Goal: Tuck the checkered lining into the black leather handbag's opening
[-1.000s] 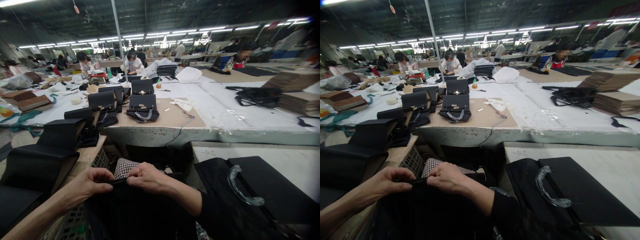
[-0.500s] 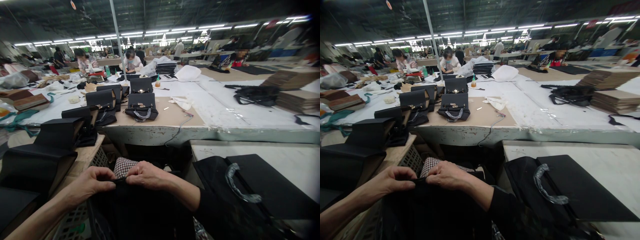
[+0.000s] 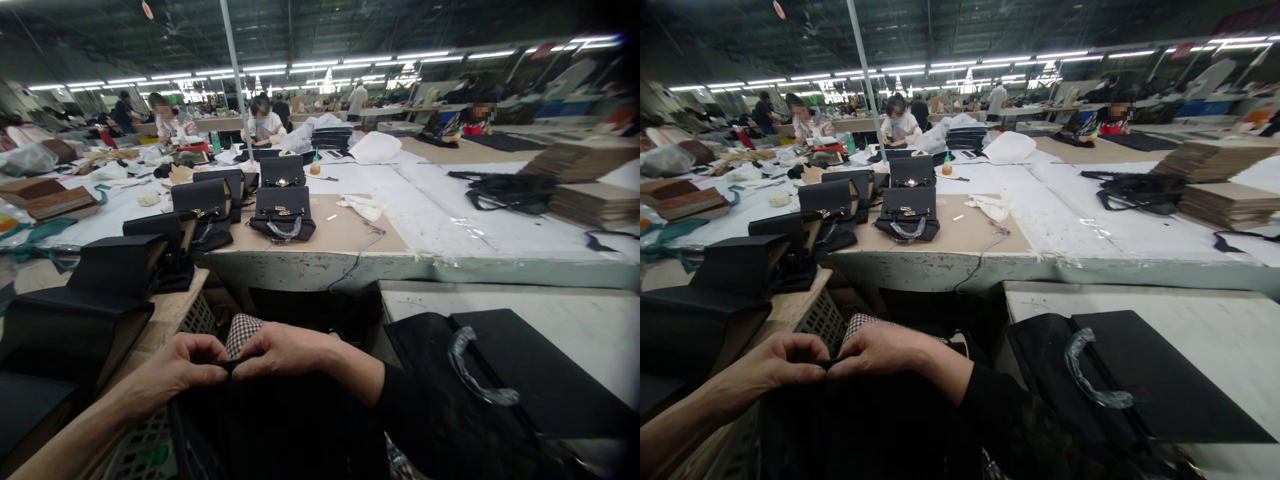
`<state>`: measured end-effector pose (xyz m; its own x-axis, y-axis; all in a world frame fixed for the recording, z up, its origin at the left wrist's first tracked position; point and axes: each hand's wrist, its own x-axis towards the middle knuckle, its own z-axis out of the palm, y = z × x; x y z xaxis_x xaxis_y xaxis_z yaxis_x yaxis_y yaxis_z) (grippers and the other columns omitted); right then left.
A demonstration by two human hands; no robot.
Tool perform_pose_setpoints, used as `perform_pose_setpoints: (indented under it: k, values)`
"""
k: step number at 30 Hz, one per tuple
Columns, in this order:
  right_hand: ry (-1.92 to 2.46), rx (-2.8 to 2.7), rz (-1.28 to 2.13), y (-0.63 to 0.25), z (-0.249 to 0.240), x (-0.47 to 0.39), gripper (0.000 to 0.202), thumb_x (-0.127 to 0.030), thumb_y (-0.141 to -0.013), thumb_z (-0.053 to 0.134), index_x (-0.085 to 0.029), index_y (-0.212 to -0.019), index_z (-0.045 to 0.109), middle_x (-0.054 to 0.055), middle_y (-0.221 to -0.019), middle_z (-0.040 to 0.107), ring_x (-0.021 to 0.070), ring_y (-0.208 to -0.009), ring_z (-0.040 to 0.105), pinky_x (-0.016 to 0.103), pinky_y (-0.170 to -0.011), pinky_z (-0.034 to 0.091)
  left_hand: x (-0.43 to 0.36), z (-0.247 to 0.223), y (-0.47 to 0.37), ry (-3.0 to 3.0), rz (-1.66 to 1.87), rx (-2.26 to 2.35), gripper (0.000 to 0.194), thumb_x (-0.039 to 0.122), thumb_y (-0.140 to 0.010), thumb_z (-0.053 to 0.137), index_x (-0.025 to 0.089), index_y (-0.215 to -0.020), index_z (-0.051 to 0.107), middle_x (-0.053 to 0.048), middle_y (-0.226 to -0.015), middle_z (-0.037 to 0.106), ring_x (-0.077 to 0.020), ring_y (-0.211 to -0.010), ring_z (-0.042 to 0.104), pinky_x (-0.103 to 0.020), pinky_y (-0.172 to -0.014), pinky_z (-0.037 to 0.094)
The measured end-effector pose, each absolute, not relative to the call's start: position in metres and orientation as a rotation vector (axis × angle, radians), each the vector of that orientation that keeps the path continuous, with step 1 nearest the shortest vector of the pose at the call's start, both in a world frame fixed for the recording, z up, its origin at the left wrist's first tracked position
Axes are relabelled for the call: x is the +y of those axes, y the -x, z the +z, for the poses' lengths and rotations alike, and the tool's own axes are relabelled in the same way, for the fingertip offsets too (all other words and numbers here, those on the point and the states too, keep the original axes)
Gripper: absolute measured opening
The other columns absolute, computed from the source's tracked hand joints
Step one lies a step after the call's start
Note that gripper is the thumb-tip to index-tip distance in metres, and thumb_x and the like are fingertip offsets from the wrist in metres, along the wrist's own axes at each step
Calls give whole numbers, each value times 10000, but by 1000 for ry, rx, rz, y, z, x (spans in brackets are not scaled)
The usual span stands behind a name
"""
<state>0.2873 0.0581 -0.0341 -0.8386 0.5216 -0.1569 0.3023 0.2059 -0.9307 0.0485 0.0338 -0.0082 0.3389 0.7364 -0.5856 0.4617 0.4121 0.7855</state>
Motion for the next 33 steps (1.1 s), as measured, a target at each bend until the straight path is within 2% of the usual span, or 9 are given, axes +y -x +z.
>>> perform_pose_setpoints:
  k: [5,9,13,16,20,23,26,31,33]
  values:
    - [803,-2297,1540,-275,-33,53,275,-365,-924,592,-142,-800,695,-61,-599,462,72,-555,425,212,-524,296,34,-12,-38,-1230,265,1234,294,384,-690,862,161,-826,727,23,-709,677,-133,-651,569,-226,-611,408]
    - [807,-2275,1561,-278,-35,51,270,-330,-925,574,-148,-737,644,-65,-588,437,66,-538,392,209,-516,286,36,-11,-29,-1250,191,1222,292,396,-740,829,176,-923,773,2,-796,729,-165,-717,624,-249,-687,461]
    - [876,-2240,1556,-282,-40,51,262,-353,-921,576,-162,-762,659,-63,-586,434,73,-541,399,211,-495,274,34,-11,-24,-1283,157,1269,317,459,-804,760,165,-919,792,-13,-779,742,-173,-698,629,-248,-659,462]
    - [844,-2294,1534,-284,-43,56,276,-371,-933,565,-159,-794,675,-58,-611,450,79,-564,409,211,-506,285,33,-12,-24,-1255,194,1226,306,445,-809,759,160,-915,793,-32,-835,768,-189,-743,649,-260,-703,476]
    - [721,-2430,1623,-273,-42,72,314,-443,-945,565,-154,-973,685,-34,-761,563,97,-673,488,204,-591,359,36,-12,-30,-1339,199,1247,279,421,-805,742,166,-900,805,-24,-803,754,-192,-739,632,-255,-699,451]
    - [669,-2632,1588,-255,-40,83,355,-500,-917,597,-150,-919,655,-24,-750,575,113,-672,512,220,-584,363,38,-7,-35,-1441,196,1251,271,408,-784,733,158,-852,812,7,-697,683,-161,-666,552,-241,-638,382]
    - [651,-2715,1459,-242,-38,84,336,-457,-931,574,-168,-759,587,-48,-624,474,105,-586,442,234,-538,313,35,-4,-35,-1482,246,1295,247,388,-737,751,152,-783,808,40,-609,596,-131,-603,447,-244,-590,304]
    - [646,-2488,1635,-256,-36,76,323,-327,-903,548,-184,-629,456,-42,-612,374,106,-551,321,264,-516,259,30,-10,-25,-1446,317,1374,285,386,-621,798,158,-790,831,37,-582,582,-127,-573,408,-261,-555,291]
    - [691,-2436,1759,-272,-34,74,296,-333,-887,547,-191,-637,482,-27,-623,402,117,-549,320,284,-519,264,29,-12,-21,-1423,335,1393,326,396,-584,823,167,-814,840,26,-601,609,-130,-571,430,-264,-552,318]
